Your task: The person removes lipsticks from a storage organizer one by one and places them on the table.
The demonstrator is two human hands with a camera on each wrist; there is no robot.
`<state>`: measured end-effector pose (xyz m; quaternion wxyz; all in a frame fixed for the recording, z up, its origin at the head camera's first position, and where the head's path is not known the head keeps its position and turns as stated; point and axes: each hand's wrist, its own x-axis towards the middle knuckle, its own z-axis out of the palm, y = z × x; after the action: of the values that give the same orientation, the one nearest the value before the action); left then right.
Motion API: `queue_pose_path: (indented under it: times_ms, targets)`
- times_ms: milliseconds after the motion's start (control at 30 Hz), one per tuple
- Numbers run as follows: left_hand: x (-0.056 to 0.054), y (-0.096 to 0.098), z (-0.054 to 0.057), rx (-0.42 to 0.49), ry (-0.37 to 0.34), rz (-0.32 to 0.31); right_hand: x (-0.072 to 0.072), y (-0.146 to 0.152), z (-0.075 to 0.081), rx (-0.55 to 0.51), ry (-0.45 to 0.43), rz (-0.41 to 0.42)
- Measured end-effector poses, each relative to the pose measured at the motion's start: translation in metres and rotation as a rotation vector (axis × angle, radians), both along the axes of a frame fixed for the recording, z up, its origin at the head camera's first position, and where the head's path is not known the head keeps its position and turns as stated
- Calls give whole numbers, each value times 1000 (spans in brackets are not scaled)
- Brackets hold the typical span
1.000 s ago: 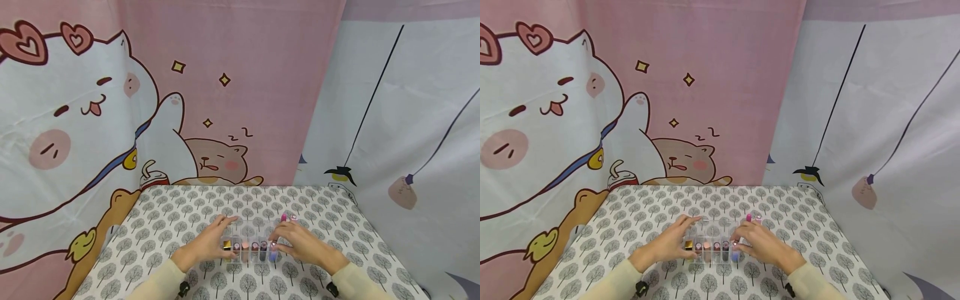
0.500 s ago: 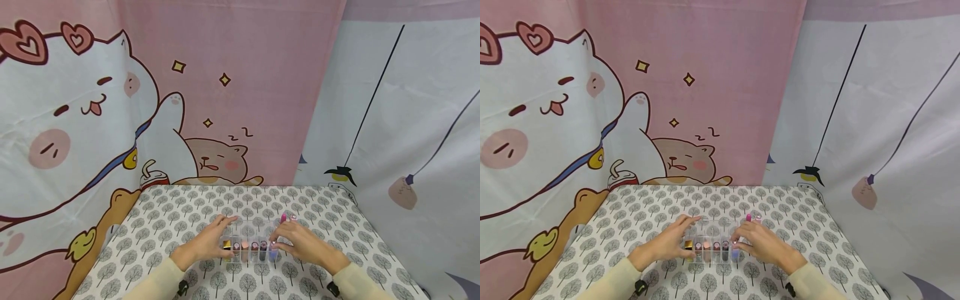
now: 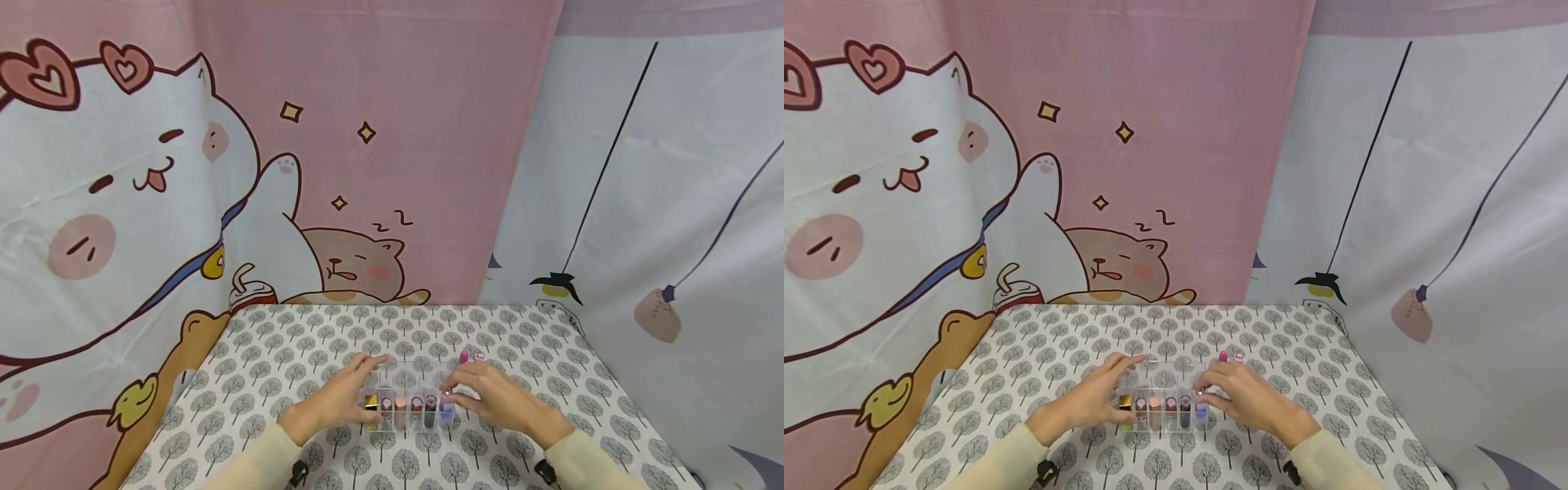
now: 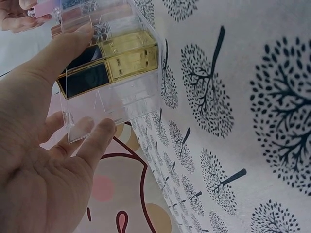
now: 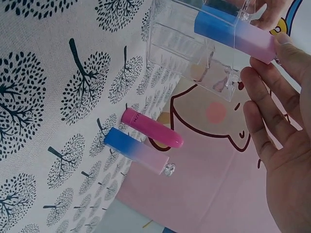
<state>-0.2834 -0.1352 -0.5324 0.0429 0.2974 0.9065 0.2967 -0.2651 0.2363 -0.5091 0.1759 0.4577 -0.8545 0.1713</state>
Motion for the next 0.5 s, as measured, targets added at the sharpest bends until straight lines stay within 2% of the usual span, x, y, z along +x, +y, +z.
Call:
queue_pose_path:
  times_ms: [500]
  targets:
    - [-1, 0, -2, 2, -10, 6, -2, 2, 1, -26, 21, 14]
